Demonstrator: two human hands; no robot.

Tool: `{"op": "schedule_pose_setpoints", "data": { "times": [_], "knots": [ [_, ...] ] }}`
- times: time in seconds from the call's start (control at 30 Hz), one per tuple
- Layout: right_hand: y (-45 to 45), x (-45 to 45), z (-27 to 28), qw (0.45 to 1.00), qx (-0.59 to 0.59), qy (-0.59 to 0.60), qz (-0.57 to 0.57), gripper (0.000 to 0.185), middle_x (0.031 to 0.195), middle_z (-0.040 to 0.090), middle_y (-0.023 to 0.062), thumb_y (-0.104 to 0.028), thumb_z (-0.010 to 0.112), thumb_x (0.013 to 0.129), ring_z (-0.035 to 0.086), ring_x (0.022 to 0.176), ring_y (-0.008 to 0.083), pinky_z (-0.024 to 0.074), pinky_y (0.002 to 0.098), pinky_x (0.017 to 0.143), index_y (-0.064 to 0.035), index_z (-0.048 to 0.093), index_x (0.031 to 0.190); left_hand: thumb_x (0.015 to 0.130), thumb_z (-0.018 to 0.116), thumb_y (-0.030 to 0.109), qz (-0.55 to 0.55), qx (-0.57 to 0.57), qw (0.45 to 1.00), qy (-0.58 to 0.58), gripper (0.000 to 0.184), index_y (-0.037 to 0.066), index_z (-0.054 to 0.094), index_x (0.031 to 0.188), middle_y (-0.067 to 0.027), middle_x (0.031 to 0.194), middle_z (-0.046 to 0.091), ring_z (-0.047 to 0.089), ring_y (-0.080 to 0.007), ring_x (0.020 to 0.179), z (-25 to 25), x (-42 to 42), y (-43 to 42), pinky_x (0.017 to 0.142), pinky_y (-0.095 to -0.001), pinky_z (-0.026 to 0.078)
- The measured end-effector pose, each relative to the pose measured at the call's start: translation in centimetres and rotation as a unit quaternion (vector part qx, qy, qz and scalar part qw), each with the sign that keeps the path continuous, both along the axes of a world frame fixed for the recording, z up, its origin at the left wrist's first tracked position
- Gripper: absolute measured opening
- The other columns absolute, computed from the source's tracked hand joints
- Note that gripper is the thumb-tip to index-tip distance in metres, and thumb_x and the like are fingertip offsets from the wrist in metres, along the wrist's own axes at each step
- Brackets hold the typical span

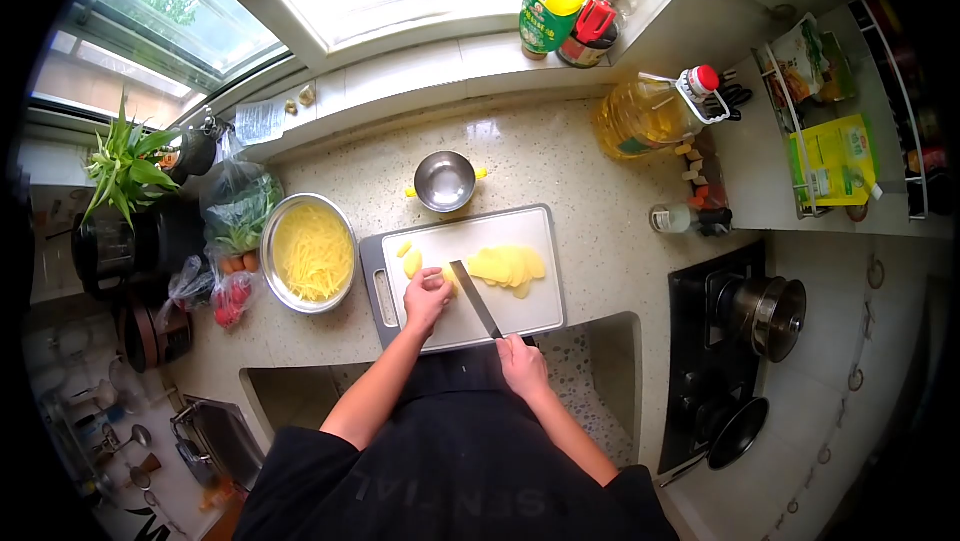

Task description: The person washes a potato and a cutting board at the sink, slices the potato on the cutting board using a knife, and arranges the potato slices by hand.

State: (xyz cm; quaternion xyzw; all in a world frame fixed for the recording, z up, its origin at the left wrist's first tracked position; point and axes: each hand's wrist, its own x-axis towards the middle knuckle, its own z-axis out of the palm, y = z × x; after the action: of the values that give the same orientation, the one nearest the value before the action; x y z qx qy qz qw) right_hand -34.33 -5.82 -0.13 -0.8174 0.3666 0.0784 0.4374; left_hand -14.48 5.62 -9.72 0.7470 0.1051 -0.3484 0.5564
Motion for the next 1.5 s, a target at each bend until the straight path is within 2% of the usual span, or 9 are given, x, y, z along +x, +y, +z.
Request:
{"op": "schedule_pose_setpoints", "data": {
  "times": [0.27, 0.37, 0.63, 0.87, 1.27, 1.5],
  "knots": [
    [0.3, 0.4, 0.1, 1.0, -0.012, 0.008, 0.008, 0.036, 0.073, 0.063, 0.0243, -0.038, 0.053, 0.103, 0.064, 0.073, 0.0469, 0.0481, 0.0544, 0.062, -0.0045, 0.06, 0.094, 0.082, 0.077, 0.008, 0.034, -0.026, 0.999, 0.012, 0.035, 0.003, 0.064, 0.115, -0.0054, 0.083, 0.07, 0.064, -0.0114, 0.068, -1.0, -0.4, -0.1, 0.062, -0.0268, 0.054],
    [0.5, 0.3, -0.3, 1.0, -0.019, 0.012, 0.013, 0.036, 0.072, 0.063, 0.0238, -0.038, 0.053, 0.103, 0.064, 0.073, 0.0466, 0.0479, 0.0545, 0.061, -0.0047, 0.06, 0.093, 0.086, 0.072, 0.003, 0.026, -0.025, 0.999, 0.0, 0.035, 0.003, 0.059, 0.118, -0.0056, 0.083, 0.068, 0.06, -0.0105, 0.064, -1.0, -0.5, -0.2, 0.057, -0.0243, 0.049],
    [0.9, 0.3, -1.0, 0.998, -0.056, 0.026, 0.034, 0.037, 0.071, 0.065, 0.023, -0.041, 0.052, 0.102, 0.064, 0.07, 0.0465, 0.0492, 0.0567, 0.061, -0.0059, 0.057, 0.092, 0.086, 0.072, 0.002, 0.033, -0.036, 0.999, 0.008, 0.036, 0.001, 0.057, 0.119, -0.0056, 0.081, 0.067, 0.059, -0.0107, 0.064, -0.8, -0.4, -0.3, 0.058, -0.024, 0.047],
    [1.1, 0.7, -0.7, 0.997, -0.065, 0.022, 0.039, 0.035, 0.069, 0.064, 0.0234, -0.038, 0.054, 0.102, 0.064, 0.068, 0.0468, 0.0485, 0.0581, 0.06, -0.0049, 0.055, 0.09, 0.086, 0.071, 0.001, 0.05, -0.056, 0.997, 0.025, 0.037, 0.0, 0.056, 0.12, -0.0051, 0.079, 0.067, 0.059, -0.0109, 0.063, -0.8, -0.4, -0.3, 0.057, -0.0241, 0.047],
    [0.8, 1.2, -0.4, 0.998, -0.053, 0.027, 0.034, 0.036, 0.07, 0.064, 0.0244, -0.038, 0.054, 0.102, 0.064, 0.07, 0.0477, 0.0486, 0.0582, 0.062, -0.0047, 0.058, 0.09, 0.088, 0.069, 0.0, 0.058, -0.071, 0.995, 0.048, 0.035, -0.002, 0.057, 0.121, -0.0054, 0.082, 0.067, 0.06, -0.0113, 0.064, -0.2, -0.2, -0.2, 0.057, -0.0235, 0.048],
    [0.6, 1.7, -0.4, 0.998, -0.039, 0.03, 0.034, 0.036, 0.073, 0.064, 0.0253, -0.038, 0.053, 0.102, 0.063, 0.073, 0.0484, 0.0478, 0.0571, 0.062, -0.0047, 0.059, 0.09, 0.088, 0.071, 0.001, 0.061, -0.076, 0.994, 0.057, 0.034, 0.0, 0.061, 0.121, -0.0069, 0.087, 0.07, 0.066, -0.0136, 0.071, -0.7, -0.2, 0.1, 0.063, -0.0258, 0.055]
  ]
}}
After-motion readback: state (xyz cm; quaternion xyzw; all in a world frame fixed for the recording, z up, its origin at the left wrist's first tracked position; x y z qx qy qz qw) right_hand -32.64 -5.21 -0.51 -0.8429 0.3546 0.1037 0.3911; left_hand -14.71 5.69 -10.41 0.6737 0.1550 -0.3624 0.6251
